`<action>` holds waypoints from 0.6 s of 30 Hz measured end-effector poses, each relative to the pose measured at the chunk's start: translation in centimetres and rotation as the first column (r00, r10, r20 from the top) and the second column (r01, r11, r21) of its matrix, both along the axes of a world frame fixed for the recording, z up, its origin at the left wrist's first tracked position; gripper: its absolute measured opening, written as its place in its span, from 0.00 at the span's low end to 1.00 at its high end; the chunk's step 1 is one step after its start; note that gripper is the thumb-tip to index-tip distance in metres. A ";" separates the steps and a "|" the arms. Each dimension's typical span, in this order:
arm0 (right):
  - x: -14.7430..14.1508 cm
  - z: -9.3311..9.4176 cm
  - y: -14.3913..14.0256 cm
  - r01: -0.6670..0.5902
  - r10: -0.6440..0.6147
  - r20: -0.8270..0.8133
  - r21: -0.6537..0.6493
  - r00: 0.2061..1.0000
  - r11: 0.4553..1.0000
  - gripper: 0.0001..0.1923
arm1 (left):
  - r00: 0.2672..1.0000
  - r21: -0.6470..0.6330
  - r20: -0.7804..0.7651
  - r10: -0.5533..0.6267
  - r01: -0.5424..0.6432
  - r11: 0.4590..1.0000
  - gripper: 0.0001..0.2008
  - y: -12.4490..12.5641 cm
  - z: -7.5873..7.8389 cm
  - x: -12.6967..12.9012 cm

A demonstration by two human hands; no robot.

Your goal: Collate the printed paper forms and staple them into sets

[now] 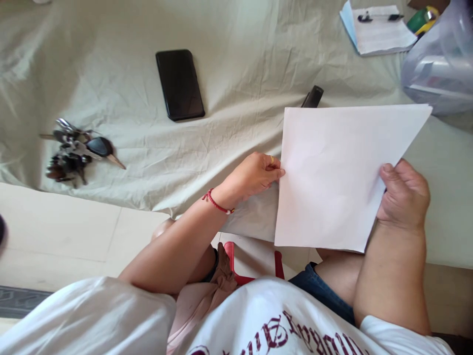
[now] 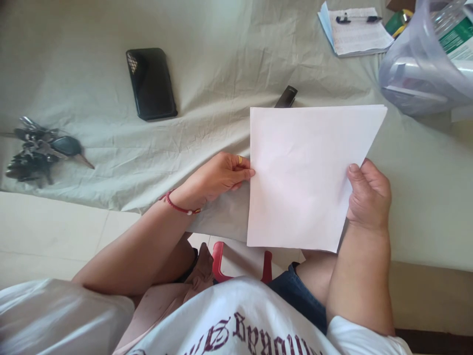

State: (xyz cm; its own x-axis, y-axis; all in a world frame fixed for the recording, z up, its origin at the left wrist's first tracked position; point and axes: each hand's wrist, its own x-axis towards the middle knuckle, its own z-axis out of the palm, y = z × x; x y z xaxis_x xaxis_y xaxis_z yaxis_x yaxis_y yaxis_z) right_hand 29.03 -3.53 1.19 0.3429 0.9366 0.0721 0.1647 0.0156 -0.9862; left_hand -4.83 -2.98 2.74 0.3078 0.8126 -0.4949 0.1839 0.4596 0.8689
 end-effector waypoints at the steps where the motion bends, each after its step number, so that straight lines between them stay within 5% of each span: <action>1: -0.1 0.1 0.0 0.005 -0.005 -0.005 0.005 1.000 1.000 0.17 | 0.999 -0.023 0.035 -0.005 0.006 1.000 0.09 0.0 0.1 0.0; 6: -1.0 0.7 0.0 0.060 -0.058 -0.089 0.027 0.994 0.998 0.22 | 0.971 -0.090 0.239 -0.013 0.035 0.995 0.11 0.1 0.6 0.2; 13: -1.0 0.9 0.4 0.061 -0.054 -0.135 0.048 0.989 0.997 0.20 | 0.989 -0.055 0.120 -0.084 0.091 0.994 0.06 -0.2 0.2 0.3; 18: -0.1 0.5 0.4 0.089 -0.098 -0.131 -0.076 0.987 0.993 0.20 | 0.918 -0.010 0.353 -0.179 0.196 0.981 0.11 -0.2 0.6 0.0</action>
State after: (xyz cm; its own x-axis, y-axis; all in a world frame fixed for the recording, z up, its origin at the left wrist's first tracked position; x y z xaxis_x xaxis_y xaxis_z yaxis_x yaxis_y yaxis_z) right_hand 28.92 -3.10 1.69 0.4312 0.9012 -0.0444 0.0285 -0.0628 -0.9976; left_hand -4.83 -3.14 3.33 0.6120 0.7028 -0.3627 -0.0406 0.4859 0.8731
